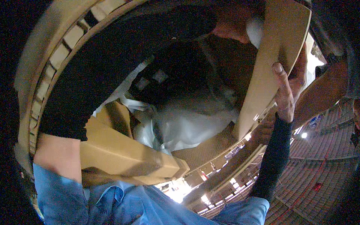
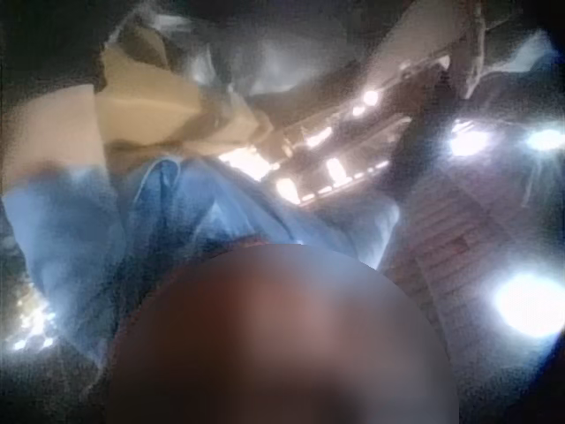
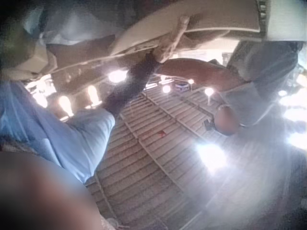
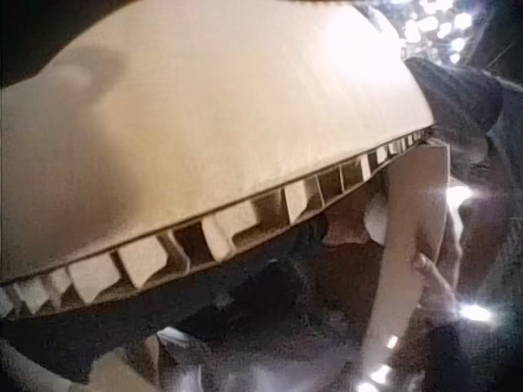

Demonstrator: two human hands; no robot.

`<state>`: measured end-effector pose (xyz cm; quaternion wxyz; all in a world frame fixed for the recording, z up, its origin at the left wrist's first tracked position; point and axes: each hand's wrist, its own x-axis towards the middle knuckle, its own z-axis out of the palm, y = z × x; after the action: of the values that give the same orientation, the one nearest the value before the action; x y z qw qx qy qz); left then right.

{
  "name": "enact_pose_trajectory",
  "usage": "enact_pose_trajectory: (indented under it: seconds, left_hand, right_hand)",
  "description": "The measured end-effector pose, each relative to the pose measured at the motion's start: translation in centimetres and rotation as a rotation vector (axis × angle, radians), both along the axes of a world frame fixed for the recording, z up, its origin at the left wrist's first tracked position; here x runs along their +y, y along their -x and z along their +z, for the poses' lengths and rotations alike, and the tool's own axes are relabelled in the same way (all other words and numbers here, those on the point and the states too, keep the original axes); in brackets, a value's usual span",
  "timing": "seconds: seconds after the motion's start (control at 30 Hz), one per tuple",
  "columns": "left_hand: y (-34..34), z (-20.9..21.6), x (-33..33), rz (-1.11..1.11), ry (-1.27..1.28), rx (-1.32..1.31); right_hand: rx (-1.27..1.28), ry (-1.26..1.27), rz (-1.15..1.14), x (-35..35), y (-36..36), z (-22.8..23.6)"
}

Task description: The person packs a large cardboard box with a chair wrapped in plastic and foam protectors, then seals the box with packing tape. The person places cardboard dividers inside, closes the flaps, and applies tape to secure the box.

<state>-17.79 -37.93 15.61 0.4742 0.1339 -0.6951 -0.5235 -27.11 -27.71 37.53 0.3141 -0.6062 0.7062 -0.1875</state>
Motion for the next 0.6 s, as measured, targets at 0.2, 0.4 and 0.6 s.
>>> enact_pose_trajectory:
  seconds: [0.2,0.4,0.6]
  left_hand:
    - [0.4,0.1,1.1,0.017,-0.011,-0.008]
    - [0.3,0.1,1.5,0.022,-0.004,-0.029]
    - [-0.9,-0.8,1.7,0.045,0.021,-0.084]
  right_hand:
    - [0.007,0.031,0.008,1.0,0.2,-0.7]
    - [0.491,0.335,0.368,-1.9,1.8,-4.3]
    - [0.575,0.262,0.39,-1.1,-0.9,-4.1]
